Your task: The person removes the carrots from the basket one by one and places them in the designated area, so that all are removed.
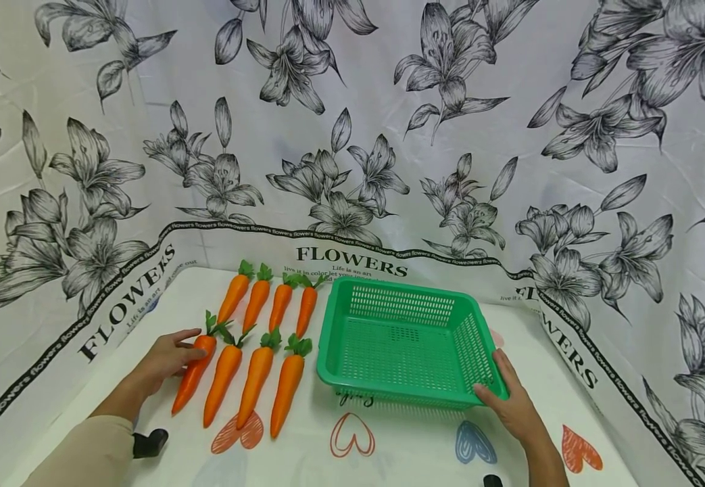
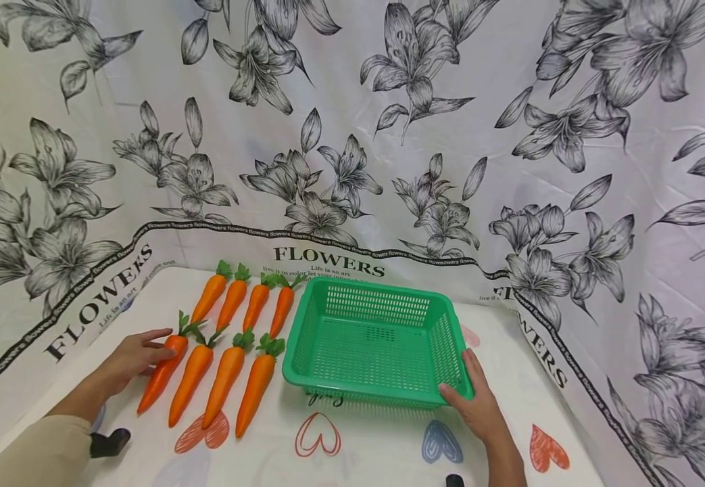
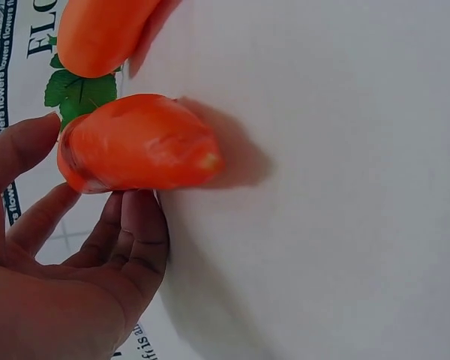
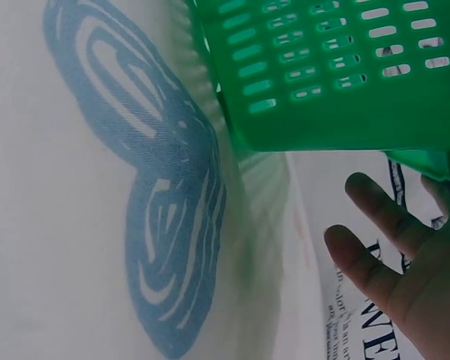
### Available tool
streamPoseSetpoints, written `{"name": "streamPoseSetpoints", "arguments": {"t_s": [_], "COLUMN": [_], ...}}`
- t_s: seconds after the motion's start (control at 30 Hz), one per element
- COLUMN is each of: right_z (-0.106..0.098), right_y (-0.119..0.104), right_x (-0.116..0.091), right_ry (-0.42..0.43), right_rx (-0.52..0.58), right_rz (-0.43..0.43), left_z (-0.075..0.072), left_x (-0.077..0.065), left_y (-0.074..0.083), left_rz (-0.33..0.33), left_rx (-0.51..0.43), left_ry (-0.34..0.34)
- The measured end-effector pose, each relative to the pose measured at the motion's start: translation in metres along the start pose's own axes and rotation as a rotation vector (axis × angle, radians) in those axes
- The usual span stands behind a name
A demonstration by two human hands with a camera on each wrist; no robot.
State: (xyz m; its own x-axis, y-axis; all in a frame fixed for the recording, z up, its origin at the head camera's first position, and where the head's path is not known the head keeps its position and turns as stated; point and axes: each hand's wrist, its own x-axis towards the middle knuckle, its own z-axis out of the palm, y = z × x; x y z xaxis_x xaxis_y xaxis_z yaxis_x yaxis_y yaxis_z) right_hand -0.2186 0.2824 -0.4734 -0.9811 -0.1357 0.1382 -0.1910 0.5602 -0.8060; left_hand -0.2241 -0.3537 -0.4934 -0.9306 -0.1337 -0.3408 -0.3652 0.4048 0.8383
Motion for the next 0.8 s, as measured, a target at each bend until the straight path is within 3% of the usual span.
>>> {"name": "streamPoseSetpoints", "arguments": {"t_s": [0.17, 0.57, 0.7, 0.8], "right_z": [-0.002, -0.006, -0.013, -0.021], "right_y": [-0.003, -0.004, -0.006, -0.009], "right_x": [0.002, 0.005, 0.005, 0.006], "right_ry": [0.005, 0.013, 0.027, 0.096], "right_rx": [-0.034, -0.053, -0.091, -0.154], "right_rz": [-0.02, 0.021, 0.05, 0.093], "left_z": [0.0, -0.006, -0.008, -0.011], "left_x": [0.0, 0.003, 0.002, 0.0], "left_y": [0.001, -0.001, 0.006, 0.016], "left_rz": [0.0, -0.021, 0.016, 0.078], "left_rx": [0.003, 0.029, 0.071, 0.171], "left_ry": [0.006, 0.019, 0.045, 0.087]}}
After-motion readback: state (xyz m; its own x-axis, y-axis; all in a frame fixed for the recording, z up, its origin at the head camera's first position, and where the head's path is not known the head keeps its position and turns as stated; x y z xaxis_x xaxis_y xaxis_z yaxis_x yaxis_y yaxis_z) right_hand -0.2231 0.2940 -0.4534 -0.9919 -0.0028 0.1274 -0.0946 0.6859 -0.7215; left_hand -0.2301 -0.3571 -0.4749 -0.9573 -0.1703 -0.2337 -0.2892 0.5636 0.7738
